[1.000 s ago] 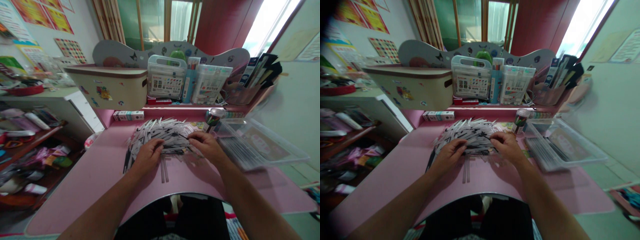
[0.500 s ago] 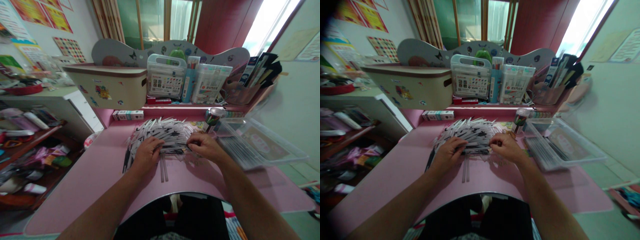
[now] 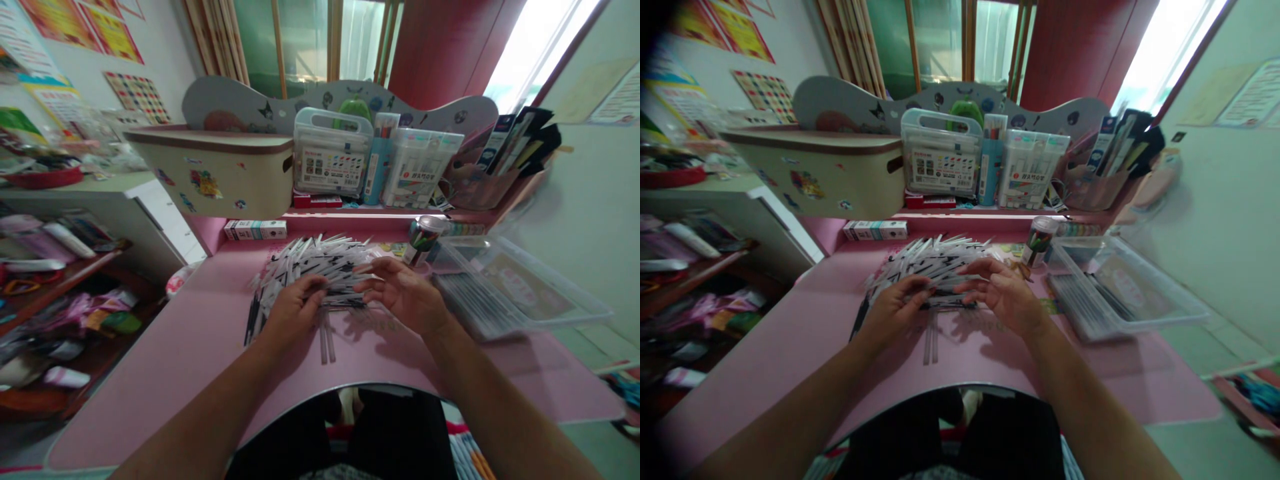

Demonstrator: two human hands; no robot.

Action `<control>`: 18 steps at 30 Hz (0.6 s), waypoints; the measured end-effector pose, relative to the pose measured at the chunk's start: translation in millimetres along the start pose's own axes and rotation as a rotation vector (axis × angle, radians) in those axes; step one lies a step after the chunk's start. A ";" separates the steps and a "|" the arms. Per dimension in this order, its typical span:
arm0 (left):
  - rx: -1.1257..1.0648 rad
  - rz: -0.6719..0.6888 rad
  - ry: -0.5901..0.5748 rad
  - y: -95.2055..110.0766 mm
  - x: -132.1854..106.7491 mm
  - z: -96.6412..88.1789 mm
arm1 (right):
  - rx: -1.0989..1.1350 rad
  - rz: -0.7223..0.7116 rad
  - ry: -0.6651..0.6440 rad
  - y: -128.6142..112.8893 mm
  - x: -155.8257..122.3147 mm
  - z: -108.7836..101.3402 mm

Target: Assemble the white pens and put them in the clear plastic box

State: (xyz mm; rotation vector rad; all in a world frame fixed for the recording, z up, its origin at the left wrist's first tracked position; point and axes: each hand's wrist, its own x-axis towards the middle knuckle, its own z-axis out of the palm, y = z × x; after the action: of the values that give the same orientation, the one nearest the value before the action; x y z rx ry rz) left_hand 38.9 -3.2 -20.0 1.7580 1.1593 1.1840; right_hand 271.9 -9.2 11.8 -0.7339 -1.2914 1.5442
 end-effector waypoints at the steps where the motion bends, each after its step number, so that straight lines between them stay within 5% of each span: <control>1: -0.085 -0.025 0.018 -0.1 0.9 -0.3 | -0.009 -0.014 0.004 2.6 0.3 0.3; 4: -0.289 -0.064 0.080 0.8 3.4 -1.9 | -0.202 -0.077 0.013 14.9 1.8 -0.4; 11: -0.367 -0.069 0.181 6.5 2.4 -6.1 | -1.150 -0.366 -0.081 40.0 2.7 23.7; 18: -0.283 0.002 0.298 4.4 5.4 -9.8 | -1.419 -0.360 -0.161 56.3 3.1 40.2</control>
State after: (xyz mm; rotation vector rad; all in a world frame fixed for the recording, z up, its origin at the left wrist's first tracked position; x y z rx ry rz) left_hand 31.9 1.1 -11.2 1.4046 1.0913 1.5668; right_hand 218.9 -20.6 -31.3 -1.1011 -2.4436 0.1925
